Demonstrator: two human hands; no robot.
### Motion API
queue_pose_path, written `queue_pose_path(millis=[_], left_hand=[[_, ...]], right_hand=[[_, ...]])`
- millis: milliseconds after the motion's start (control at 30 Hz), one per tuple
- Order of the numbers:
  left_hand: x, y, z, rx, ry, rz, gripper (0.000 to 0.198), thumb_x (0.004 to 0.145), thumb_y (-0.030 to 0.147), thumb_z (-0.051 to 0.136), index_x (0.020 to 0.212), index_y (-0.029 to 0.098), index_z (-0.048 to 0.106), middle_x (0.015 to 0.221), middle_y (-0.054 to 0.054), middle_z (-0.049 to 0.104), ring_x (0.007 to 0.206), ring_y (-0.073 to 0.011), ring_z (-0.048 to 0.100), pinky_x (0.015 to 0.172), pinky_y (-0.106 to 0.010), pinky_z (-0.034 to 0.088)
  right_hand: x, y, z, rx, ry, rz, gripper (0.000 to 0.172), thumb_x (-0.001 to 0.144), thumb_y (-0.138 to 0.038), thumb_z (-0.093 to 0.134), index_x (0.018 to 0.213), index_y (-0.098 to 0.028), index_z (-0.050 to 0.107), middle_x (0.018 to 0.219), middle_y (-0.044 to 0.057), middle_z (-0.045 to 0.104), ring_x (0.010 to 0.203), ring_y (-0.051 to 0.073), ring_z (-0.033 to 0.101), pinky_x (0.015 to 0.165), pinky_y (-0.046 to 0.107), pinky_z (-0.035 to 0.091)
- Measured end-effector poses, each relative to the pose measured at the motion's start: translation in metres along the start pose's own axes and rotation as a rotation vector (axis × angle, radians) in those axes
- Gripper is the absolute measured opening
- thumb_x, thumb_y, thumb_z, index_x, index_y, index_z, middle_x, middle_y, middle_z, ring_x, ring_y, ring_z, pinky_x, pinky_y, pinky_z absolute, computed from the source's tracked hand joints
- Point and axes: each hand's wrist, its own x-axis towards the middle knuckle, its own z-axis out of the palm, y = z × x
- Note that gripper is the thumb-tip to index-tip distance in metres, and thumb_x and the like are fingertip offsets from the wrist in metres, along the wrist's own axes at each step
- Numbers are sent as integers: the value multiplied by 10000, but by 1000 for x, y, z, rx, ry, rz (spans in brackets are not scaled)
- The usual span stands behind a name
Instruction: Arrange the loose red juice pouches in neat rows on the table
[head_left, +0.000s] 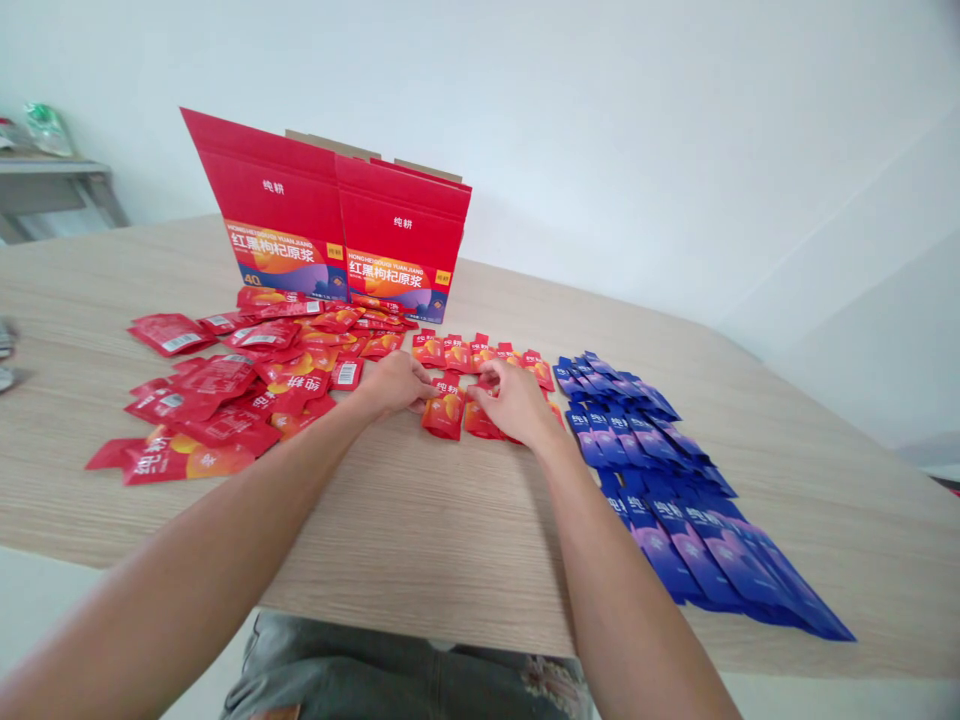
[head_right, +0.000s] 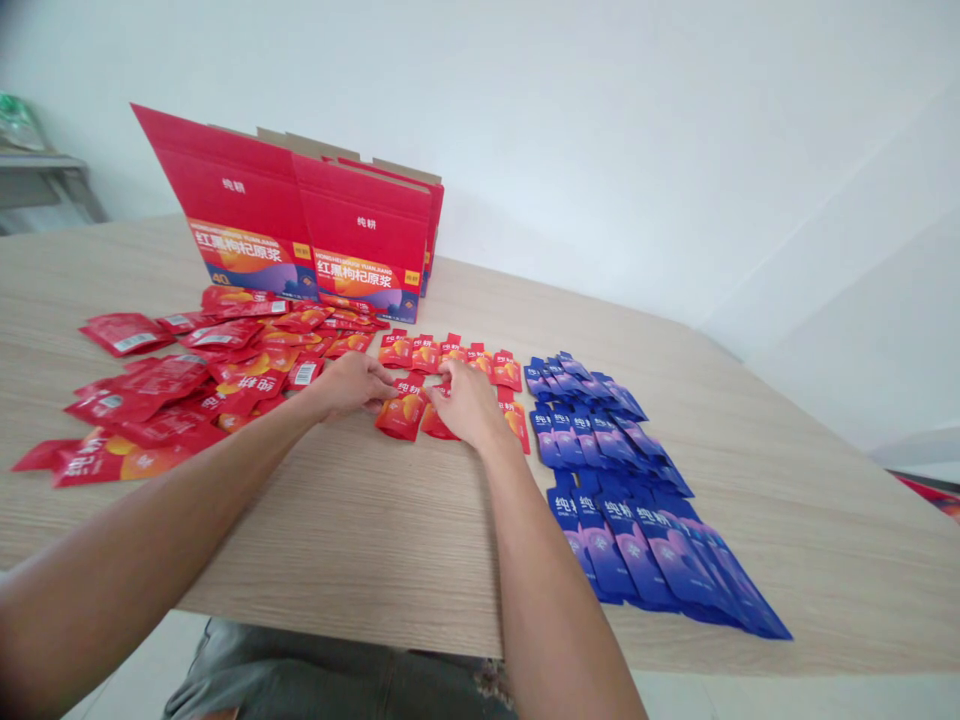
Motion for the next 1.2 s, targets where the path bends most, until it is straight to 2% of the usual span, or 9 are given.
queue_pose_path(millis=[67,200,333,467,633,767,1000,1200], left_hand=[[-2,3,0,42,7,1,226,731,19,839,660,173,690,548,7,668,535,-158,680,567,-241,548],[-7,7,1,48,24,1,243,726,-1,812,693,181,655,560,18,670,553,-174,707,580,-251,566],[-7,6,2,31,27,10,244,761,8,783,699,188,630,574,15,673,574,-187,724,587,-263,580],[-5,3,3,113,26,43,221,747,25,778,710,190,637,610,-1,701,614,-193,742,594,-252,570],[-3,0,3,94,-13,72,190,752,39,754,721,187,639,607,7,695,567,-164,708,571,-232,547],[-1,-2,4,183,-29,142,174,755,34,758,718,175,663,565,10,671,516,-135,657,513,-199,482],[0,-3,5,244,-29,150,151,787,43,771,766,164,682,604,3,703,546,-133,671,529,-203,481],[-4,0,5,252,-53,187,167,822,24,752,774,164,673,615,7,693,509,-119,619,496,-222,423]], right_hand=[[-2,-2,-1,-10,-73,-43,249,956,-274,829,1165,-165,748,1171,106,791,1100,261,758,971,376,573],[-6,-8,-4,3,-184,-66,437,846,-356,951,1205,-188,768,1248,114,780,1138,286,755,962,374,574],[-7,-12,-6,-32,-233,-67,537,776,-389,1002,1223,-192,781,1238,121,779,1110,296,755,923,365,573],[-7,-12,-7,-55,-274,-109,612,745,-410,1016,1263,-189,775,1232,116,779,1101,300,744,904,364,560],[-7,-11,-6,-63,-284,-138,602,733,-380,1018,1250,-187,776,1212,98,782,1083,286,738,888,344,539],[-7,-11,-7,-65,-297,-130,559,729,-359,1019,1211,-197,787,1195,84,783,1059,270,733,865,326,522],[-6,-13,-11,-91,-329,-142,619,759,-370,1007,1294,-176,762,1284,116,763,1166,298,720,954,351,527],[-7,-18,-15,-119,-357,-119,507,775,-310,986,1228,-194,793,1293,110,765,1190,314,724,979,363,542]])
